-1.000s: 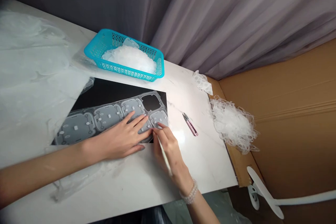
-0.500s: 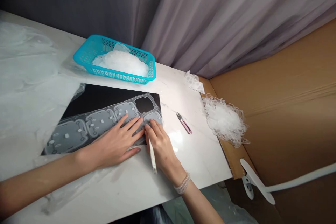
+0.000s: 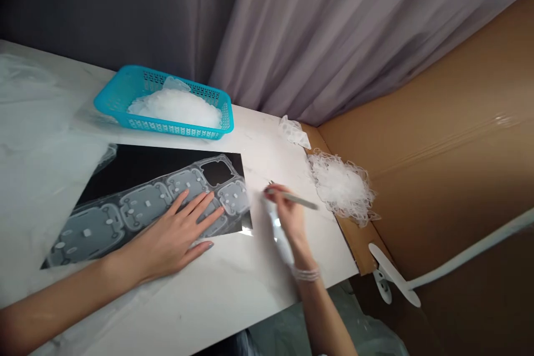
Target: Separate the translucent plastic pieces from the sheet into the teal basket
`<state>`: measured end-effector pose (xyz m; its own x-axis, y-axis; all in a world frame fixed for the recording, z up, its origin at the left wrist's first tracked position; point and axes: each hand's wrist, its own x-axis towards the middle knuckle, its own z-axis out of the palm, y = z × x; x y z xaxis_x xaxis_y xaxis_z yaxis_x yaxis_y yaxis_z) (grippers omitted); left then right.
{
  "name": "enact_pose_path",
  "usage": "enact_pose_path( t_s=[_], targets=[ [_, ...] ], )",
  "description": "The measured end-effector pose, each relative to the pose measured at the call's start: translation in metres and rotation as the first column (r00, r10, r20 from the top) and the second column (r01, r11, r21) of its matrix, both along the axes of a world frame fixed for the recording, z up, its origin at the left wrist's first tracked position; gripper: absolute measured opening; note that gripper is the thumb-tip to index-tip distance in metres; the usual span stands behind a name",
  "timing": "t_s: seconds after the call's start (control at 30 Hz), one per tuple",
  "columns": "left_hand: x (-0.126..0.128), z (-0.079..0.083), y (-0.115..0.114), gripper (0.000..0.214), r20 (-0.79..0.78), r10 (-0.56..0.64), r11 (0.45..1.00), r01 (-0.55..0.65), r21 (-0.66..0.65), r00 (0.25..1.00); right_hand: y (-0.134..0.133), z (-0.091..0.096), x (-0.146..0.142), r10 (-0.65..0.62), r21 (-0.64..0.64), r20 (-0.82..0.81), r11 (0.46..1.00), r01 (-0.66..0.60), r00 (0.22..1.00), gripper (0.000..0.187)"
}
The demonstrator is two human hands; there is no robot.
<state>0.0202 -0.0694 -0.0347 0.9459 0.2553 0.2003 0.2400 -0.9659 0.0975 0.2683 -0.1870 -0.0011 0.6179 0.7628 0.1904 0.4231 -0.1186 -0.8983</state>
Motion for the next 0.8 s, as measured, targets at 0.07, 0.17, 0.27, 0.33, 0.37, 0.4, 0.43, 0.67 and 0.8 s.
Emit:
enact_pose_path(
  t_s=[0.07,0.17,0.27,0.33,0.37,0.4,0.43,0.67,0.8],
  targets=[
    [0.001,0.003,0.000,0.059,-0.018,0.001,1.000,-0.001,-0.017,1.000,-0.018,0.009,0.019,-0.110,0.053,-0.027,0.992,0.111,0.994,0.026],
    [0.001,0.005,-0.001,0.060,-0.025,-0.001,0.999,0.001,-0.034,1.000,-0.036,0.022,0.017,-0.136,0.046,-0.124,0.989,0.143,0.983,0.028],
    [0.001,0.006,-0.001,0.060,-0.020,0.012,0.999,-0.012,-0.038,1.000,-0.032,0.024,-0.016,0.005,-0.049,-0.045,0.999,-0.008,0.999,0.037],
    [0.000,0.005,-0.001,0.061,-0.015,0.015,0.999,-0.015,-0.035,1.000,-0.020,0.021,-0.039,0.110,-0.148,0.105,0.985,-0.093,0.988,0.037],
    [0.000,0.004,-0.001,0.062,-0.009,0.012,1.000,-0.012,-0.029,1.000,-0.012,0.019,-0.047,0.169,-0.206,0.181,0.970,-0.131,0.969,0.035],
    [0.000,0.004,-0.001,0.062,-0.003,0.009,1.000,-0.010,-0.022,1.000,-0.005,0.017,-0.054,0.230,-0.261,0.240,0.951,-0.166,0.943,0.031],
    [0.000,0.003,-0.001,0.062,0.002,0.009,1.000,-0.009,-0.015,1.000,0.001,0.016,-0.058,0.284,-0.305,0.275,0.932,-0.197,0.919,0.028],
    [0.001,0.005,0.000,0.062,-0.023,0.007,1.000,-0.007,0.000,1.000,0.015,0.010,-0.057,0.299,-0.303,0.252,0.928,-0.218,0.920,0.028],
    [0.000,0.008,0.000,0.061,-0.034,0.004,1.000,-0.005,-0.010,0.999,0.012,0.011,-0.049,0.204,-0.285,0.266,0.950,-0.126,0.942,0.038]
  ],
)
